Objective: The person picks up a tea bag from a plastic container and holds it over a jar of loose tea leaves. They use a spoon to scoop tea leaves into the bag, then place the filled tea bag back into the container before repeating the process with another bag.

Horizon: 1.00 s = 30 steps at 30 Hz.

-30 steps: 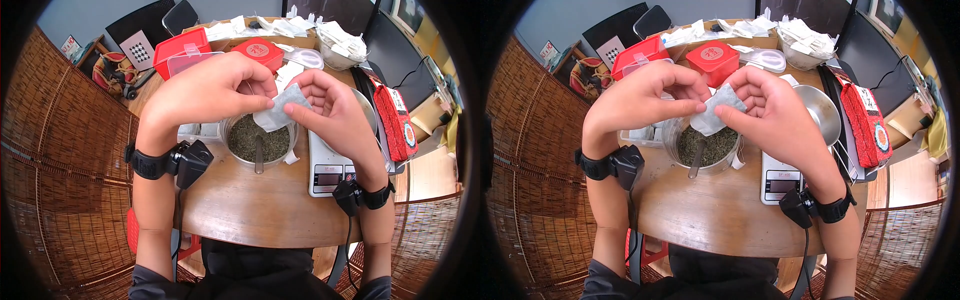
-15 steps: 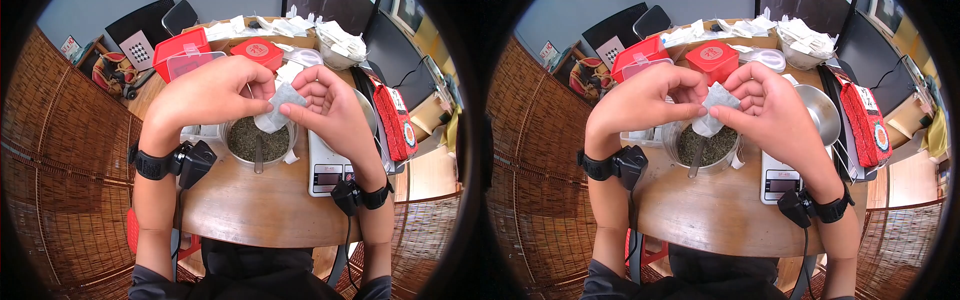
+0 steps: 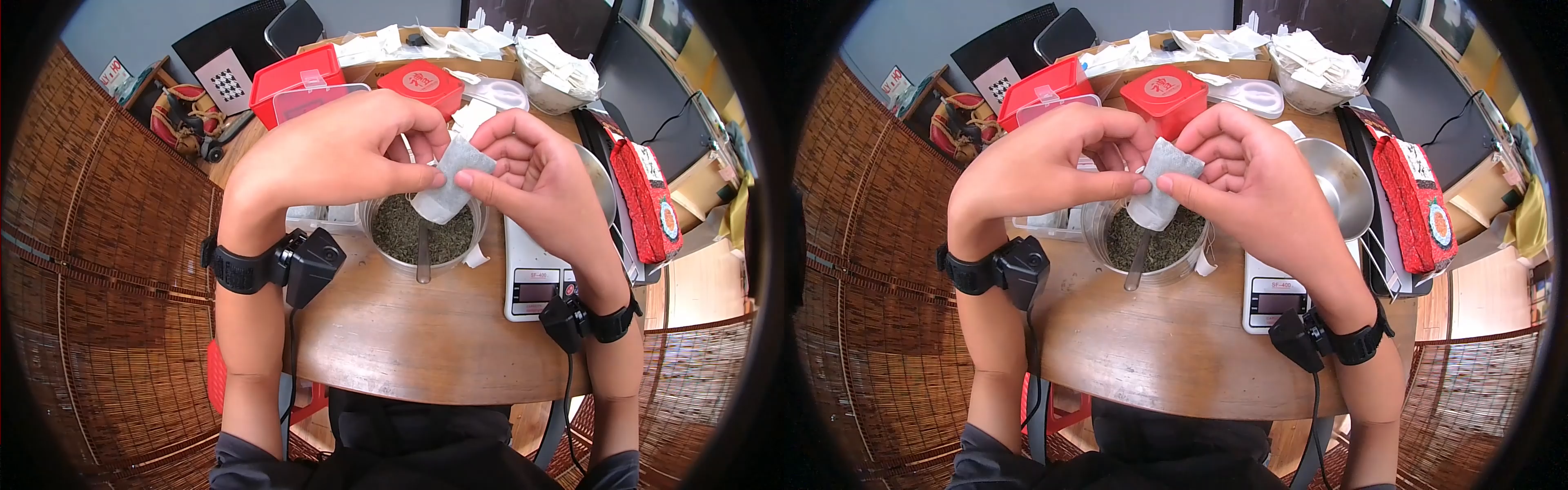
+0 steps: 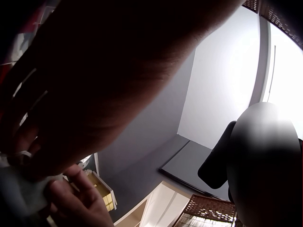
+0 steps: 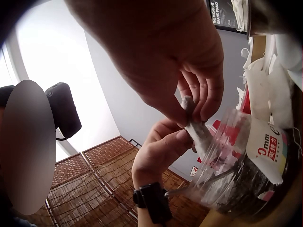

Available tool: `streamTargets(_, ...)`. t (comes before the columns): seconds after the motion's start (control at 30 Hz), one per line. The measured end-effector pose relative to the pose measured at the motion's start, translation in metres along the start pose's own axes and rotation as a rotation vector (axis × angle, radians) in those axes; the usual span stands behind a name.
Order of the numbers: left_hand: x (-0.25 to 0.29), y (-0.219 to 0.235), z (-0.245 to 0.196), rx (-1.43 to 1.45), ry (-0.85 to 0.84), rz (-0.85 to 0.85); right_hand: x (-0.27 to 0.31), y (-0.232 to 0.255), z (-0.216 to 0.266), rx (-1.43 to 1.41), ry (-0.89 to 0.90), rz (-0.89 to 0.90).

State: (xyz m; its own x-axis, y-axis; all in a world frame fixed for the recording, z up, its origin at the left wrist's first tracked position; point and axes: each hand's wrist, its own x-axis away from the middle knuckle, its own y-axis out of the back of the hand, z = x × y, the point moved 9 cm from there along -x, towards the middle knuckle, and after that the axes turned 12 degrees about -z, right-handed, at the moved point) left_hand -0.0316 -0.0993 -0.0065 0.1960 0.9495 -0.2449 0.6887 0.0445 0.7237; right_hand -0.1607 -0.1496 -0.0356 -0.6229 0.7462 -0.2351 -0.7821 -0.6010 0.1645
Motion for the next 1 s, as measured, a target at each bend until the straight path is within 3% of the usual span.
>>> streamTargets(0.57, -0.0005, -0.0028, 0.0010, 0.008, 0.001, -0.003, 0.0035, -0.0026, 0.0059, -0.035, 0.049, -0.039)
streamTargets(0.87, 0.0010, -0.0052, -0.0012, -0.124, 0.025, 0.086, 0.0029, -0.0009, 0.0034, -0.053, 0.032, -0.044)
streamTargets(0.93, 0.0006, -0.0005, -0.0008, 0.047, 0.030, -0.005, 0.0024, -0.0020, 0.0022, -0.046, 0.018, -0.034)
streamTargets(1.0, 0.0000, 0.0000, -0.0002, 0.042, 0.037, -0.004, 0.0019, -0.0018, 0.0025, -0.064, 0.027, -0.047)
